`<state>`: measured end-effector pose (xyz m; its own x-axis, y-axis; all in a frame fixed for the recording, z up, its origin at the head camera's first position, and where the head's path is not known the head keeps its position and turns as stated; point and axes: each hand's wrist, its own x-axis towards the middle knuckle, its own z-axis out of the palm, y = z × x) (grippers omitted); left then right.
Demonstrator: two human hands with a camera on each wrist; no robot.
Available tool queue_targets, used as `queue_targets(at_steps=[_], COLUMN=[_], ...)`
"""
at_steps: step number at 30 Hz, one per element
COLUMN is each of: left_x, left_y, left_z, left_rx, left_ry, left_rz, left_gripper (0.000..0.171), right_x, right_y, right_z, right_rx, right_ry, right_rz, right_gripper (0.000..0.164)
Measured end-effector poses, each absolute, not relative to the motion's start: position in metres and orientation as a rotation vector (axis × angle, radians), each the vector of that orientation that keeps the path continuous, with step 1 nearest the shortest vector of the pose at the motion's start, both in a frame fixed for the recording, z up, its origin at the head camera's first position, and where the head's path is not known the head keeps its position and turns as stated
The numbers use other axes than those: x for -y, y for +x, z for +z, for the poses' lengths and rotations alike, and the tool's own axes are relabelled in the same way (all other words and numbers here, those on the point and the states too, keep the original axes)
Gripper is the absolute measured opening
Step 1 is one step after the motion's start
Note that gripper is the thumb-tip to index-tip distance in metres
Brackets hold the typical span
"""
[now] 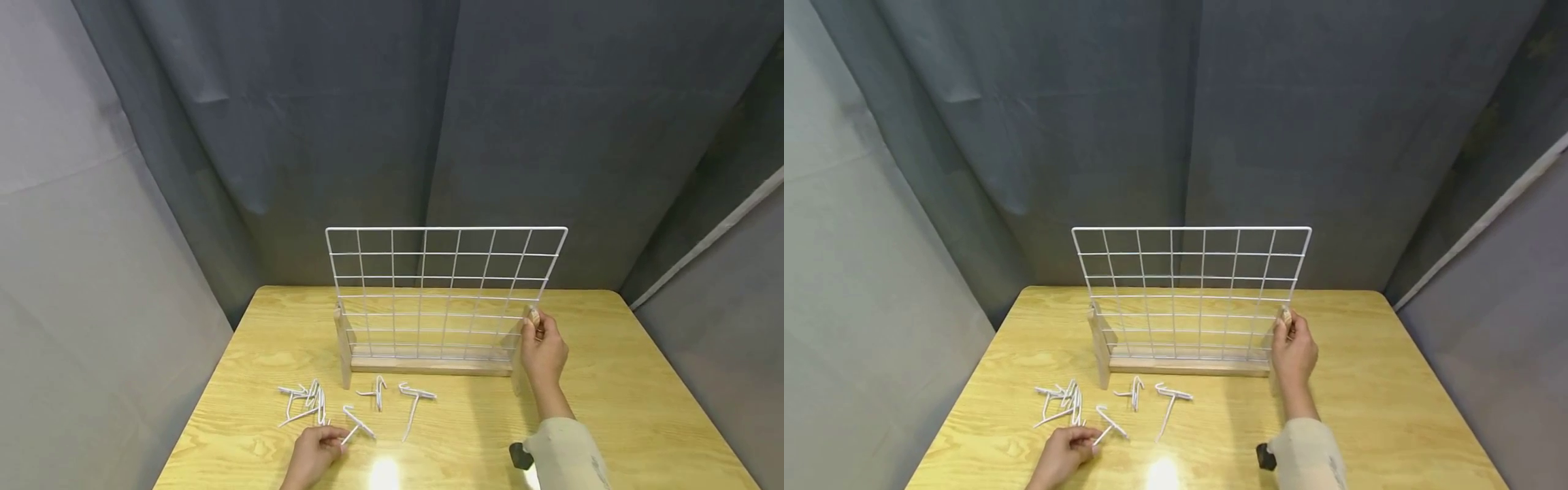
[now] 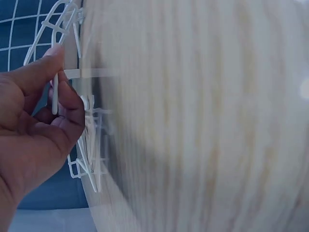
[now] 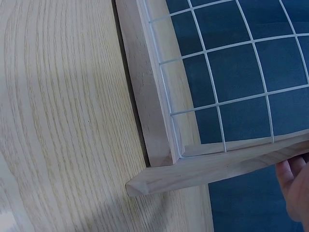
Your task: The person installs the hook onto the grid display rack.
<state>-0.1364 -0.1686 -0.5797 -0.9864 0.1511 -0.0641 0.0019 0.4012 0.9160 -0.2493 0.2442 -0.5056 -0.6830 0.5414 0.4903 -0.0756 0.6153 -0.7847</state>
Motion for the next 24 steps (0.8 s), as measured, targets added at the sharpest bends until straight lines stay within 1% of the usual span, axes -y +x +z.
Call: queue_targets(at_steps=[6, 13, 24], left_x=[0.166, 0.161, 0.153], left_y=[-0.136, -0.141, -0.147], left_z=[-0.579, -0.580, -0.576], left_rx=[-2.406, -2.286, -2.191], left_ry=[0.098, -0.053, -0.206], left_rz=[1.771, 1.911, 2.036], left_gripper=[0.023, 0.028, 0.033], right_x=[-0.246, -0.245, -0.243], right_y=[-0.248, -0.250, -0.251], right_z=[-0.506, -0.505, -0.508], right_rx=[2.073, 2.042, 2.050], right_ry=[-0.341, -0.306, -0.313], right_rz=[1.023, 1.009, 1.010], right_gripper=[0.026, 0.024, 0.024])
